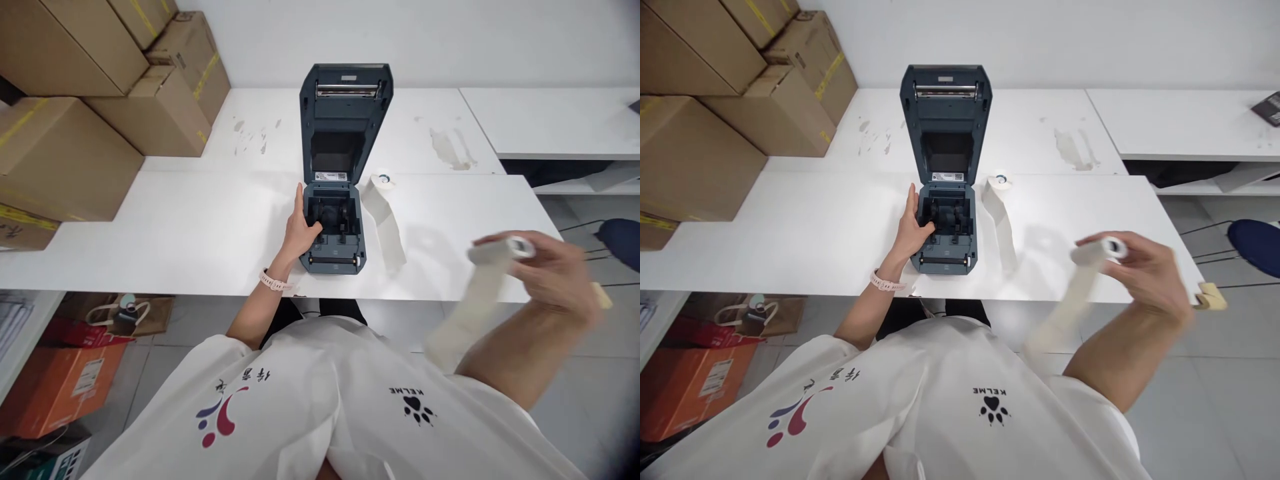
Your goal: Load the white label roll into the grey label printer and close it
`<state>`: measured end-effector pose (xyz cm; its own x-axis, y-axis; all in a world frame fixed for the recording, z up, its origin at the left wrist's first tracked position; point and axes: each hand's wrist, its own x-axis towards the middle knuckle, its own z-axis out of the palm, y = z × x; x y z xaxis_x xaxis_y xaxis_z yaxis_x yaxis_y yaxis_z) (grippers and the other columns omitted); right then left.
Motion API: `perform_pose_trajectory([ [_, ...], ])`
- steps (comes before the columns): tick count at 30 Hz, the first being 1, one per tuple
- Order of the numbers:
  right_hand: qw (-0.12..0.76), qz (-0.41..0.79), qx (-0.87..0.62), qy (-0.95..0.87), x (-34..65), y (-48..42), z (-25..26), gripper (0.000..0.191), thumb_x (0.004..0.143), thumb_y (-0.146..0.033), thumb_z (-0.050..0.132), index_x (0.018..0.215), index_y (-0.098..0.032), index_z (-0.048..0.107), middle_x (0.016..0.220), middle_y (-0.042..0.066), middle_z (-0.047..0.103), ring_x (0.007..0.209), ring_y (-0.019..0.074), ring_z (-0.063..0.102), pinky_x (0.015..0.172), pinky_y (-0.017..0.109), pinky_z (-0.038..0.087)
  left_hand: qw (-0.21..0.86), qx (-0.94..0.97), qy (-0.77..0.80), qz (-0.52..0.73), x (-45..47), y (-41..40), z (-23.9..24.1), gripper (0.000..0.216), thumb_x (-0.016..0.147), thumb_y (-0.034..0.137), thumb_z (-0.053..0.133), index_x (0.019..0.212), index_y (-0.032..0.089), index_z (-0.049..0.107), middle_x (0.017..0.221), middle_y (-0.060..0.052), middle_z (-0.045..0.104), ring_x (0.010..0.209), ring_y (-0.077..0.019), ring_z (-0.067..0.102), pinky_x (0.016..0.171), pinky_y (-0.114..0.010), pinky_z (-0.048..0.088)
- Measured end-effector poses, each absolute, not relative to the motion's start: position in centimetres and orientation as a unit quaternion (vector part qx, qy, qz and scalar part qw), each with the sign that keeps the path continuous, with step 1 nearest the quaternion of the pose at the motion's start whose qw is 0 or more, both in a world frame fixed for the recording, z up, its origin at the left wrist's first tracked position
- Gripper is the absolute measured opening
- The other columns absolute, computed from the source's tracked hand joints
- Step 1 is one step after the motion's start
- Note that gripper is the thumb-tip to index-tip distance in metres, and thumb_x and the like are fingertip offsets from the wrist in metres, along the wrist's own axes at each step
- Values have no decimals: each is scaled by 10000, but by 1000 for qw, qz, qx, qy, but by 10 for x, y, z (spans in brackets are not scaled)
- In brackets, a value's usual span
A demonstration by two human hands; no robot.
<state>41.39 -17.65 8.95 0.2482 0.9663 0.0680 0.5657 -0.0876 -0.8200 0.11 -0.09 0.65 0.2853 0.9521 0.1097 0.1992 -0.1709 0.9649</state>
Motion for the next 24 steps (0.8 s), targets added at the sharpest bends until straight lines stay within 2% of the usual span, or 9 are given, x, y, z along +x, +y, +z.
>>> perform_pose_trajectory([
  [3,330,304,-716,-535,388,-147,60,320,727,-546,868,997,-393,790,1121,87,788,1102,423,712,1035,641,510,461,656,440,405,1,1,2,1116,883,560,732,1694,408,-19,1822,-49,113,1629,-356,318,1280,-505,383],
  [6,334,324,-711,-527,380,-100,25,399,668,-551,883,977,-319,783,1052,79,796,1030,392,733,1020,627,546,451,652,460,401,1,1,-1,1123,877,525,739,1700,371,-10,1823,-57,101,1671,-353,197,1323,-514,306],
  [9,367,351,-679,-531,378,-63,4,498,637,-555,895,1022,-260,786,1032,77,797,1014,341,739,990,564,592,447,640,483,397,1,-1,-2,1118,893,482,716,1697,362,-52,1818,-57,139,1686,-322,124,1305,-502,341],
  [11,360,388,-662,-530,378,-48,1,571,630,-558,913,1093,-247,794,1043,77,800,1042,326,739,997,533,598,450,635,486,397,0,-3,-2,1089,919,456,677,1695,356,-80,1807,-72,188,1685,-306,138,1259,-485,408],
  [13,336,416,-657,-531,381,-36,5,641,650,-566,917,1198,-263,782,1154,82,795,1137,323,724,1063,531,571,453,631,487,399,-1,-4,-1,1046,939,425,641,1699,337,-72,1788,-99,250,1675,-304,192,1226,-481,445],
  [17,369,401,-638,-545,390,-6,19,790,642,-508,944,1350,-259,698,1423,129,698,1367,341,621,1200,573,468,455,624,492,402,-3,-4,0,984,942,352,612,1707,310,-5,1758,-122,328,1651,-294,279,1221,-487,446],
  [20,351,404,-617,-578,386,30,25,916,569,-410,976,1408,-286,629,1565,120,592,1482,360,519,1220,592,442,445,626,498,403,-2,-3,-1,974,936,315,606,1709,296,13,1745,-126,355,1623,-284,348,1245,-492,417],
  [22,320,428,-601,-594,374,53,24,967,513,-368,975,1406,-292,613,1570,98,588,1465,367,530,1203,572,463,437,629,499,406,-2,-3,-2,979,933,315,612,1708,303,13,1743,-118,361,1607,-279,380,1267,-494,391],
  [24,310,450,-591,-594,359,69,22,948,468,-373,954,1353,-259,632,1450,92,676,1348,366,617,1136,528,527,436,630,497,407,-1,-2,-4,980,935,321,613,1707,307,8,1739,-111,370,1616,-274,363,1284,-492,366],
])
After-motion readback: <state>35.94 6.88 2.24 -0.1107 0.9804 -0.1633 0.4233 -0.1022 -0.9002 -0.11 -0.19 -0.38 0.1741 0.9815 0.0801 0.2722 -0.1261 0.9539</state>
